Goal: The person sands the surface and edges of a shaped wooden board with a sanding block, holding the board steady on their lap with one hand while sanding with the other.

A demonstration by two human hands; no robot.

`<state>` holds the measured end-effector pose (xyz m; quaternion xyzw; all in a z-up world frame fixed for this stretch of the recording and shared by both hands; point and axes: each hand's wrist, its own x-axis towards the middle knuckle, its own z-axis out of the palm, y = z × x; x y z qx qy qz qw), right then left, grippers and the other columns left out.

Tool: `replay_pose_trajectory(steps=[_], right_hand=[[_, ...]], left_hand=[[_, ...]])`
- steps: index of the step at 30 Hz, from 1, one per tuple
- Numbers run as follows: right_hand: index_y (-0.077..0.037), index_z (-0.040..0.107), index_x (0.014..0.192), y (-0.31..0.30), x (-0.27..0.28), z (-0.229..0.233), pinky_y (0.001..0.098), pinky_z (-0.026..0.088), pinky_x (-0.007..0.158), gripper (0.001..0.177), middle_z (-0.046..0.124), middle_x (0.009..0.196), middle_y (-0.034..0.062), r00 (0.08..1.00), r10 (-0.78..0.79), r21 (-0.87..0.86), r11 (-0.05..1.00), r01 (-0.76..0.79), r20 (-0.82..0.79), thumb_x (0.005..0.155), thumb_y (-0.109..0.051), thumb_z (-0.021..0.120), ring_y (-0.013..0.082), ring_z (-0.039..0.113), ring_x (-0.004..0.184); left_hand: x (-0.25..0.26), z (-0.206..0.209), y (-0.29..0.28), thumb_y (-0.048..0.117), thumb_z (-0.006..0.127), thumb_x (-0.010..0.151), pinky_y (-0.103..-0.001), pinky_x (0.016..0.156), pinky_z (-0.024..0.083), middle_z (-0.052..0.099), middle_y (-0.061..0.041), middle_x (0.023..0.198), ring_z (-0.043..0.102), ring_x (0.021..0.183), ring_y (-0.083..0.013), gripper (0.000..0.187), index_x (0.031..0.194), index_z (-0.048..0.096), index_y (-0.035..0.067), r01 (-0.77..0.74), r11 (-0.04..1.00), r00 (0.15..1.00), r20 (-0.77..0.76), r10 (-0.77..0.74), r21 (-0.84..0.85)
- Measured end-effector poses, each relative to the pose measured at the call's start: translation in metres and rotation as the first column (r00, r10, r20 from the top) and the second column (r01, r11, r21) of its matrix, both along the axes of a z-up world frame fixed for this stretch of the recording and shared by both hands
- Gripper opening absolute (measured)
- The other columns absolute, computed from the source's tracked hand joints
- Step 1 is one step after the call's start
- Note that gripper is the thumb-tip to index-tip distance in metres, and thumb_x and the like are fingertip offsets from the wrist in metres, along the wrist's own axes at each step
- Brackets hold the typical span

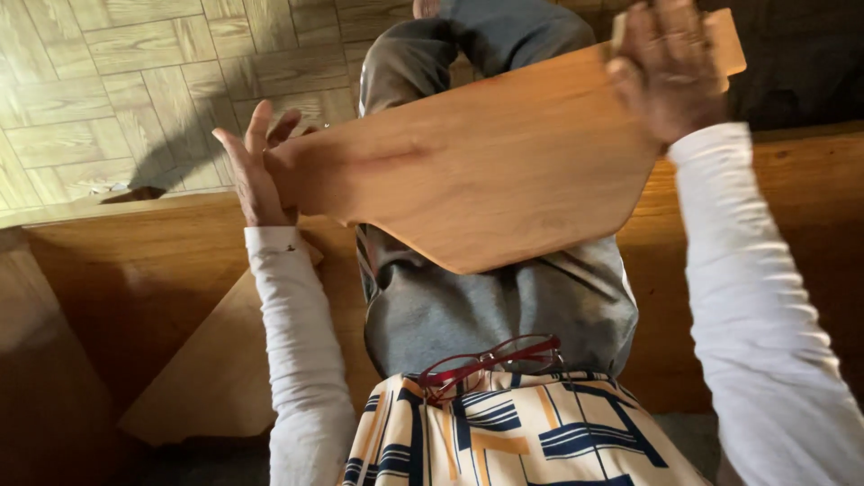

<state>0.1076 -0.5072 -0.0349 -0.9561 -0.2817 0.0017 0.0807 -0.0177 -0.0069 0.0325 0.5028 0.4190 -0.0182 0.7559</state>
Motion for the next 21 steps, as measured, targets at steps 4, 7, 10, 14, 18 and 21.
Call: replay_pose_trajectory(steps=[4,7,10,14,18,21], right_hand=[[-0.001,0.041,0.164,0.058,-0.016,0.008,0.071,0.024,0.116,0.066,0.031,0.165,0.0312,0.998,0.057,0.041,0.998,-0.055,-0.039,0.113,-0.036,0.062,0.0527,0.031,0.15],[0.001,0.039,0.164,0.095,-0.022,0.012,0.0669,0.016,0.121,0.066,0.03,0.165,0.033,0.984,0.17,0.112,0.98,-0.163,-0.058,0.114,-0.035,0.062,0.0553,0.029,0.151],[0.007,0.043,0.159,0.14,-0.025,0.033,0.0652,0.023,0.121,0.064,0.036,0.161,0.0364,0.944,0.329,0.087,0.941,-0.327,-0.015,0.114,-0.037,0.057,0.0534,0.033,0.149],[-0.004,0.044,0.16,0.2,-0.032,0.026,0.0634,0.027,0.119,0.066,0.036,0.163,0.0259,0.899,0.437,0.061,0.898,-0.436,-0.003,0.112,-0.048,0.053,0.0449,0.035,0.149],[-0.009,0.025,0.167,0.267,-0.04,0.019,0.0562,0.004,0.127,0.076,0.01,0.171,0.0182,0.832,0.526,0.128,0.85,-0.511,-0.176,0.113,-0.061,0.03,0.0345,0.007,0.158],[-0.016,0.015,0.175,0.317,-0.054,-0.034,0.0494,-0.004,0.131,0.087,-0.006,0.174,0.0134,0.774,0.571,-0.068,0.814,-0.577,0.275,0.121,-0.083,0.035,0.0305,-0.007,0.16]], left_hand=[[-0.004,-0.02,0.006,0.074,0.049,0.065,-0.05,0.098,0.058,0.073,-0.013,0.119,0.072,0.117,-0.0383,0.107,0.149,0.052,0.008,-0.2,0.944,0.975,0.043,0.218,-0.263],[-0.008,-0.027,0.007,0.073,0.058,0.063,-0.06,0.109,0.05,0.071,-0.015,0.123,0.066,0.127,-0.0453,0.105,0.146,0.053,0.008,-0.195,0.898,0.953,0.138,0.268,-0.394],[-0.005,-0.027,0.006,0.071,0.058,0.064,-0.058,0.108,0.052,0.07,-0.019,0.125,0.069,0.112,-0.0422,0.107,0.148,0.052,0.006,-0.23,0.849,0.93,0.15,0.336,-0.475],[-0.006,-0.024,0.006,0.073,0.056,0.059,-0.058,0.108,0.05,0.059,-0.019,0.147,0.063,0.126,-0.044,0.112,0.154,0.049,0.013,-0.234,0.842,0.94,0.108,0.323,-0.485],[-0.013,-0.032,0.011,0.076,0.052,0.065,-0.061,0.108,0.05,0.04,-0.018,0.165,0.06,0.133,-0.0426,0.111,0.16,0.037,0.02,-0.134,0.876,0.955,0.176,0.239,-0.463],[-0.022,-0.061,0.022,0.078,0.052,0.071,-0.062,0.116,0.044,0.024,-0.015,0.171,0.041,0.15,-0.0435,0.104,0.158,0.039,0.022,-0.085,0.865,0.945,0.237,0.228,-0.495]])
